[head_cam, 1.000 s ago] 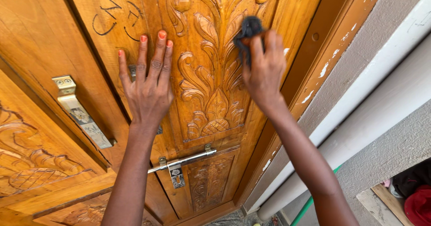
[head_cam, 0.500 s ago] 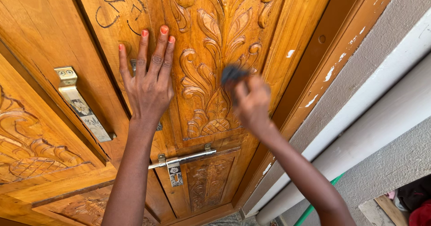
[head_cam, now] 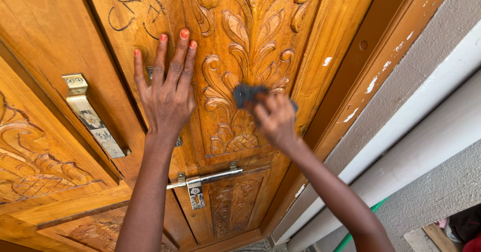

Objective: The person wipes a wooden double door with a dark cloth. They clean the carved panels, the metal handles, and the latch area, moving systematically across the surface.

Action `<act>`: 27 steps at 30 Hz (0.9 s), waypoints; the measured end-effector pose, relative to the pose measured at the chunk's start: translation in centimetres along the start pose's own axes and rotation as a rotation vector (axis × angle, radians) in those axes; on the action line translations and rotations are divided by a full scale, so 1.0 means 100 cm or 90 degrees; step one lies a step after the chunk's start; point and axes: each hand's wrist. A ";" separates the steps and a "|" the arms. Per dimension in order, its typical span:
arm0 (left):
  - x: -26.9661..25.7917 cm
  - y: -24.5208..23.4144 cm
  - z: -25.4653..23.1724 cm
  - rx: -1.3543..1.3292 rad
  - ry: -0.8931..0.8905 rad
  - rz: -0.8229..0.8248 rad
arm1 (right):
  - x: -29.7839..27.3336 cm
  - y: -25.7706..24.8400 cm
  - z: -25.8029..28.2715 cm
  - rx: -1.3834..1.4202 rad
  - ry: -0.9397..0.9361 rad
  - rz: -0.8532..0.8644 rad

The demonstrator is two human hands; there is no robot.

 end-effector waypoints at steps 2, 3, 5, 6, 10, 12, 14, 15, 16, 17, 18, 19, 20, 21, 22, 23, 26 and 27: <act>0.000 -0.001 0.000 -0.001 0.001 0.002 | 0.038 -0.009 -0.005 -0.019 0.003 -0.023; 0.000 -0.001 0.000 -0.002 0.002 0.006 | 0.056 -0.013 -0.005 -0.028 0.004 -0.035; 0.001 0.000 0.000 -0.005 0.001 0.004 | 0.082 -0.032 -0.007 0.027 0.024 -0.125; 0.000 0.000 -0.001 -0.007 -0.001 0.002 | 0.098 -0.039 -0.013 0.018 0.045 -0.155; 0.000 0.009 0.003 0.005 0.010 -0.015 | 0.148 -0.053 -0.039 0.016 0.100 -0.219; -0.002 0.009 0.003 0.006 0.005 -0.005 | 0.160 -0.057 -0.044 0.038 0.086 -0.217; -0.003 0.010 0.003 0.009 0.005 0.000 | 0.156 -0.060 -0.035 0.021 0.076 -0.193; -0.003 0.010 0.004 0.013 0.007 0.000 | 0.151 -0.061 -0.029 0.012 0.072 -0.180; -0.002 0.010 0.004 0.017 0.010 -0.001 | 0.145 -0.059 -0.023 -0.003 0.059 -0.166; -0.002 0.009 0.003 0.014 0.007 -0.002 | 0.139 -0.057 -0.016 -0.018 0.045 -0.153; -0.003 0.008 0.003 0.010 0.006 -0.002 | 0.130 -0.054 -0.010 -0.033 0.034 -0.139; -0.004 0.006 0.002 0.006 0.004 -0.001 | 0.120 -0.050 -0.004 -0.031 0.029 -0.104; -0.003 0.006 0.001 0.007 0.007 -0.001 | 0.109 -0.046 0.002 -0.029 0.022 -0.069; -0.003 0.005 0.001 0.008 0.009 -0.001 | 0.100 -0.037 0.009 -0.053 -0.013 -0.064; -0.001 0.004 0.002 0.011 0.011 -0.004 | 0.092 -0.029 0.014 -0.077 -0.051 -0.061; -0.001 0.002 0.002 0.011 0.008 -0.002 | 0.079 -0.028 0.018 -0.065 -0.061 -0.045; -0.001 -0.001 0.000 0.015 0.005 -0.001 | 0.057 -0.020 0.018 -0.043 -0.099 -0.024; -0.001 -0.001 0.000 0.018 0.005 -0.001 | 0.056 -0.014 0.014 -0.045 -0.116 -0.032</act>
Point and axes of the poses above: each hand's wrist, its own x-axis towards the middle knuckle, its own y-axis out of the palm, z = x × y, and after that the axes turned 6 degrees about x, right-handed
